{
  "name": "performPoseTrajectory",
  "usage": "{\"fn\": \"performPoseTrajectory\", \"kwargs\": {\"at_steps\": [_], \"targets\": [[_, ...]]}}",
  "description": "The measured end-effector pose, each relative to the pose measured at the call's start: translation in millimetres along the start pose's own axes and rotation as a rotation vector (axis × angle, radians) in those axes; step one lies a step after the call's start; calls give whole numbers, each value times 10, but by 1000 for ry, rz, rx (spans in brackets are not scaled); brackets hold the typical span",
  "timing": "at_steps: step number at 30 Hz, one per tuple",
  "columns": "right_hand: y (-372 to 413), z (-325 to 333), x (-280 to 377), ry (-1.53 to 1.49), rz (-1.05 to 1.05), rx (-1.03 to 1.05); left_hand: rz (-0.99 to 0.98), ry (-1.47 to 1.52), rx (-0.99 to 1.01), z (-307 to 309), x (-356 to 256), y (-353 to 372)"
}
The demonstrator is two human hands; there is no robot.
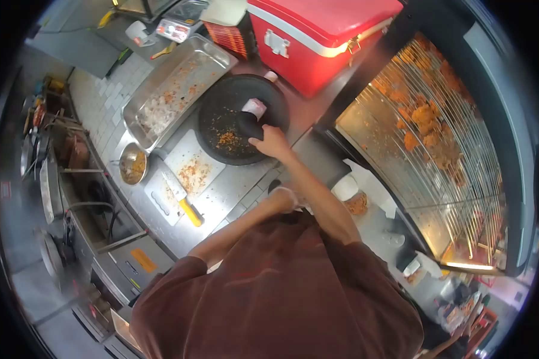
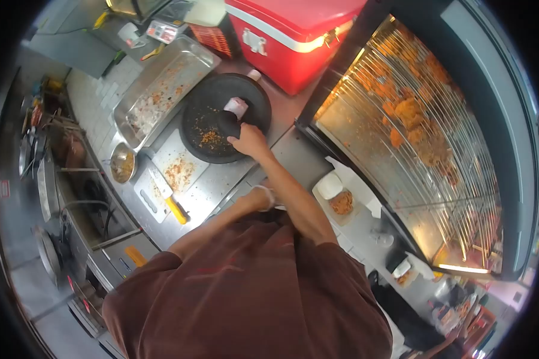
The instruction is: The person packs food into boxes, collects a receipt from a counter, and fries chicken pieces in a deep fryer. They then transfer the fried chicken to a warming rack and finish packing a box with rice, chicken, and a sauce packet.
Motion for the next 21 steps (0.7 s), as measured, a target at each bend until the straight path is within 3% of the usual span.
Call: {"fn": "performPoseTrajectory", "kwargs": {"at_steps": [2, 4, 6, 8, 9, 11, 12, 14, 15, 17, 19, 21], "targets": [[304, 352, -147, -305, 158, -82, 506, 115, 445, 250, 90, -62], [971, 984, -15, -819, -72, -56, 603, 170, 229, 432, 258, 41], [1572, 1258, -149, -799, -183, -157, 810, 121, 160, 819, 392, -162], [2150, 1313, -375, -688, -289, -303, 858, 315, -118, 1046, 469, -338], [2424, 1280, -515, -602, -339, -385, 833, 341, -89, 932, 481, -451], [2917, 1175, -721, -519, -495, -546, 478, 529, -28, 651, 407, -719], [3060, 1208, -643, -514, -515, -560, 301, 260, 275, 403, 331, -891], [3307, 1317, -502, -576, -851, -665, -22, 316, 257, 108, 41, -1176], [3336, 1321, -480, -574, -860, -666, -25, 324, 259, -49, -52, -1273], [3357, 1329, -465, -533, -963, -698, -70, 157, 526, -401, -151, -1366], [3283, 782, -950, -157, -753, -910, -53, 178, 492, -542, -132, -1333], [3188, 358, -1405, -51, -1021, -584, -46, 190, 464, -713, -38, -1195]]}}
Point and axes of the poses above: each hand's wrist, its own y-axis away from the middle knuckle, its own z-axis out of the back of the hand, x = y × z, the point moved 2 cm from there along -y, towards the middle knuckle, and after that the axes turned 1 degree about y, right-handed, at the moved point
